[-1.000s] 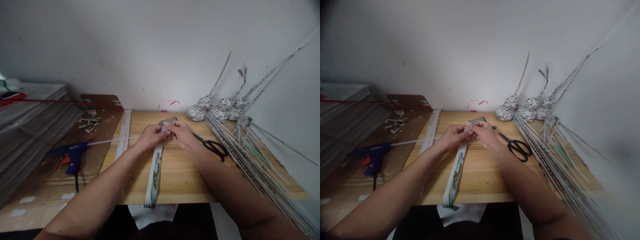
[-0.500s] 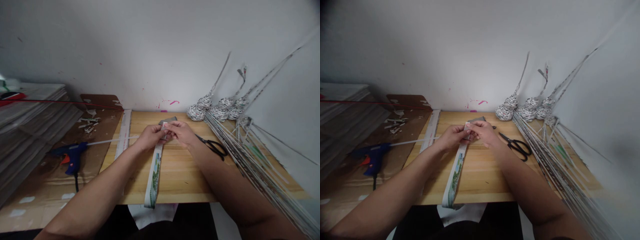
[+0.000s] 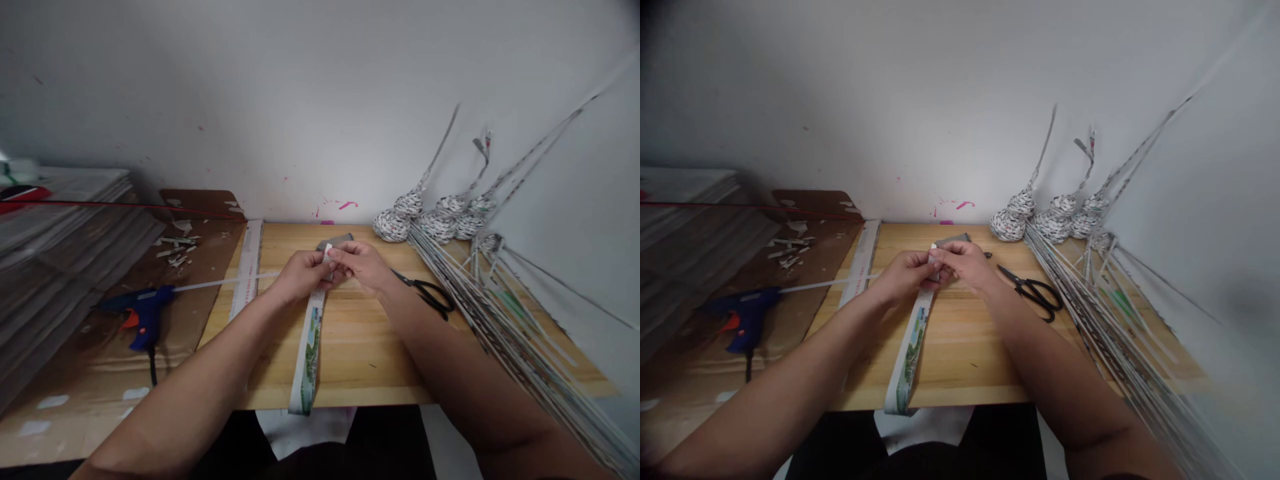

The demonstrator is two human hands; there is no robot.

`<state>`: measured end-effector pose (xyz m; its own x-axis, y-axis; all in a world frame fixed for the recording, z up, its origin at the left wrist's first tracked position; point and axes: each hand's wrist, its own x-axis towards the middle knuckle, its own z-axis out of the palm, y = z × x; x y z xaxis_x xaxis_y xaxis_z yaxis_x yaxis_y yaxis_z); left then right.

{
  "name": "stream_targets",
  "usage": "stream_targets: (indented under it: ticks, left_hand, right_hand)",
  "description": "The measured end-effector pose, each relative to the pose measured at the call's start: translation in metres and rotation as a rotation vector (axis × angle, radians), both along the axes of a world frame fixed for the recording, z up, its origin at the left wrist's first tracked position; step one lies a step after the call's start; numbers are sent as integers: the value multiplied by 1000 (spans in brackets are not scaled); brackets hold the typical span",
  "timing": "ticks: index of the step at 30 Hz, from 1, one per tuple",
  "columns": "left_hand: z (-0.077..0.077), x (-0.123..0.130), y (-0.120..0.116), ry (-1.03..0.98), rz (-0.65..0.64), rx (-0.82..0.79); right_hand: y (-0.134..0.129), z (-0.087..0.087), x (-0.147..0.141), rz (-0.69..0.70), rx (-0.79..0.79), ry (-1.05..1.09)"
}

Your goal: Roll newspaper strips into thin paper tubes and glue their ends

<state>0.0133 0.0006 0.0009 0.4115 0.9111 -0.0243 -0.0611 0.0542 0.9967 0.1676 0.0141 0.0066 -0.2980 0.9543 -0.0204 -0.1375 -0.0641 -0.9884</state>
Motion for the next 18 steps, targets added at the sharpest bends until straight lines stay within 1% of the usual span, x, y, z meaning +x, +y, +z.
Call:
stream_targets:
  ticks: [2, 5, 9, 14, 16, 18]
  left_hand:
    - [0, -1, 0, -6, -4, -46]
    - [0, 0, 0, -7, -1, -82]
    - [1, 2, -2, -9, -9, -41]
    - [3, 3, -3, 2, -14, 51]
    - [4, 3, -3, -14, -7, 32]
    - [5, 3, -3, -38, -7, -27]
  right_hand:
    - [0, 2, 1, 31, 38, -42]
    - [0, 3, 1, -12, 40, -41]
    - [1, -1, -1, -60, -22, 41]
    - [1, -4, -1, -49, -67, 87]
    - [1, -4, -1, -33, -60, 107]
    - [0, -3, -2, -9, -50, 110]
